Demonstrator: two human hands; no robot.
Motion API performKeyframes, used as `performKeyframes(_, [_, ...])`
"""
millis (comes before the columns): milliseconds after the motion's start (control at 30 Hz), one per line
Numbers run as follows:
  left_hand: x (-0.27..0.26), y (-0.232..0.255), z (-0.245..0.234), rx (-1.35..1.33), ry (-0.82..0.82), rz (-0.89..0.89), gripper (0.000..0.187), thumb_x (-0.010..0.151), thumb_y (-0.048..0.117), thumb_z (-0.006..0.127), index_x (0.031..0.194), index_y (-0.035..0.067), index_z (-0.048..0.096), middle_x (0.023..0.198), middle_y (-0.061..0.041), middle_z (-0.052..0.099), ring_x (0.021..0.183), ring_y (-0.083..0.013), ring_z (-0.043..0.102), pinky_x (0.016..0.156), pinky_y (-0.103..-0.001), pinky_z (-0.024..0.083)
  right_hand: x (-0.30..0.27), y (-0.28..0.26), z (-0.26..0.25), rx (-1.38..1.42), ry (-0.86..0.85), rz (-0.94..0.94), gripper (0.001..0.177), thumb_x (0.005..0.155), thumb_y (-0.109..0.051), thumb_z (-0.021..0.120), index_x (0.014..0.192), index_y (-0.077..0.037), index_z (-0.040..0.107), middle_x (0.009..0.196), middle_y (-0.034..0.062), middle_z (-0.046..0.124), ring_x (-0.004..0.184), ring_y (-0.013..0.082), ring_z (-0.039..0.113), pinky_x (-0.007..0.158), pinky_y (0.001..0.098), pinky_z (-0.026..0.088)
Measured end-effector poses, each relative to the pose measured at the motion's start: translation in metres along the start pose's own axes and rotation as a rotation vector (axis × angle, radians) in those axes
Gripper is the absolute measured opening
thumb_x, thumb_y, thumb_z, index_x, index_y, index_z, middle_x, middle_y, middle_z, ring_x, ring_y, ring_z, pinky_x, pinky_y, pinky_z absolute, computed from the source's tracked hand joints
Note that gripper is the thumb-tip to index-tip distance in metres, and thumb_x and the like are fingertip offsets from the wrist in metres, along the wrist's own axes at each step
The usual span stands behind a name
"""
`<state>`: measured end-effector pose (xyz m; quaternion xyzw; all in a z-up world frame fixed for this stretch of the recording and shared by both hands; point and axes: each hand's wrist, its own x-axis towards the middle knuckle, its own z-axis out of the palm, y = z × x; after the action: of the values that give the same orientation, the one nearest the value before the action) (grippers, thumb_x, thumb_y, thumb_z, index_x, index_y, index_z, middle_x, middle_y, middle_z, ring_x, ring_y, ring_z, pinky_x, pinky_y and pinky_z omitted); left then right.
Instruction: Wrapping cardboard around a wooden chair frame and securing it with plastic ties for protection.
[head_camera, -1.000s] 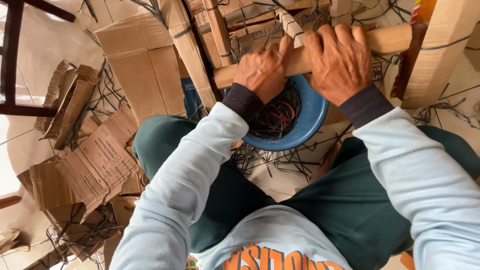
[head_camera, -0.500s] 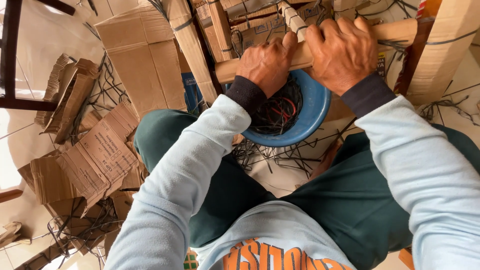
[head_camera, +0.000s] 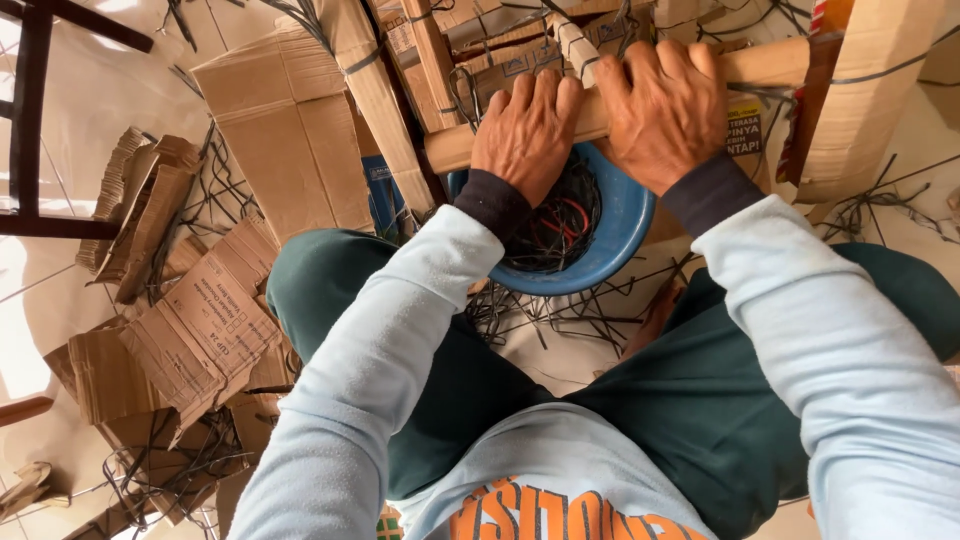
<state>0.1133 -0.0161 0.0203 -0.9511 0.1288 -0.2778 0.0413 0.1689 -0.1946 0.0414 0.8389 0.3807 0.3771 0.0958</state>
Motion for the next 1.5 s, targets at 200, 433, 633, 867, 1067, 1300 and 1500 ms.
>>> performKeyframes(200, [0.0, 0.001, 0.022, -0.16, -0.143, -0.05, 0.009, 0.096, 0.011, 0.053, 0.101, 0.013, 0.045, 0.092, -0.009, 0.058, 0.078, -0.033, 0.06, 0.06, -0.046, 0.051, 0.006, 0.004, -0.005, -0.014, -0.074, -0.047, 0.046, 0.085, -0.026, 0.068, 0.131, -0.026, 0.066, 0.077, -0.0041, 0.054, 0.066, 0.0157, 0.051, 0.066, 0.0298, 0.039])
performKeyframes(433, [-0.003, -0.002, 0.006, -0.136, -0.088, -0.002, 0.019, 0.093, 0.007, 0.056, 0.104, 0.014, 0.043, 0.092, -0.006, 0.055, 0.075, -0.0284, 0.052, 0.062, -0.041, 0.047, -0.004, -0.017, -0.013, 0.125, -0.047, 0.146, 0.049, 0.091, -0.014, 0.065, 0.14, -0.016, 0.06, 0.095, 0.002, 0.061, 0.085, 0.0237, 0.053, 0.09, 0.038, 0.044])
performKeyframes(633, [-0.009, -0.004, -0.008, -0.175, -0.067, -0.003, 0.026, 0.094, 0.006, 0.051, 0.119, 0.011, 0.049, 0.103, -0.008, 0.051, 0.081, -0.0286, 0.048, 0.069, -0.041, 0.042, -0.079, -0.048, 0.022, 0.367, -0.252, 0.141, 0.065, 0.121, -0.023, 0.062, 0.169, -0.014, 0.018, 0.174, 0.0099, 0.014, 0.161, 0.0388, 0.012, 0.129, 0.0655, 0.002])
performKeyframes(867, [-0.025, -0.003, 0.017, -0.146, -0.084, 0.021, 0.072, 0.109, 0.005, 0.048, 0.167, 0.008, 0.006, 0.129, -0.01, 0.057, 0.106, -0.0305, 0.054, 0.097, -0.043, 0.049, -0.108, -0.081, 0.022, 0.914, -0.447, 0.078, 0.019, 0.095, -0.004, 0.064, 0.113, -0.009, 0.065, 0.107, 0.0093, 0.064, 0.098, 0.0312, 0.064, 0.075, 0.0452, 0.057])
performKeyframes(1067, [-0.022, -0.003, 0.014, -0.202, -0.101, 0.017, 0.072, 0.108, 0.007, 0.049, 0.167, 0.008, 0.009, 0.128, -0.011, 0.058, 0.11, -0.0324, 0.056, 0.1, -0.044, 0.049, -0.131, -0.113, 0.077, 1.01, -1.377, 0.492, 0.032, 0.099, -0.033, 0.056, 0.116, -0.013, 0.074, 0.119, 0.0108, 0.074, 0.111, 0.0337, 0.067, 0.092, 0.0473, 0.053])
performKeyframes(1300, [-0.027, -0.003, 0.026, -0.264, -0.104, 0.025, 0.08, 0.107, 0.007, 0.051, 0.169, 0.009, 0.0, 0.13, -0.012, 0.056, 0.116, -0.034, 0.055, 0.103, -0.046, 0.048, -0.139, -0.161, 0.087, 0.742, -1.535, 0.599, 0.042, 0.097, -0.046, 0.064, 0.079, -0.008, 0.068, 0.095, 0.0147, 0.074, 0.092, 0.042, 0.07, 0.077, 0.0501, 0.053])
performKeyframes(1500, [-0.025, -0.001, 0.029, -0.27, -0.126, 0.004, 0.078, 0.104, 0.01, 0.049, 0.168, 0.009, 0.003, 0.127, -0.012, 0.057, 0.115, -0.035, 0.055, 0.107, -0.047, 0.047, -0.116, -0.151, 0.075, 0.845, -1.514, 0.712, 0.026, 0.088, -0.018, 0.051, 0.085, -0.003, 0.072, 0.102, 0.0192, 0.074, 0.092, 0.0456, 0.066, 0.078, 0.053, 0.05])
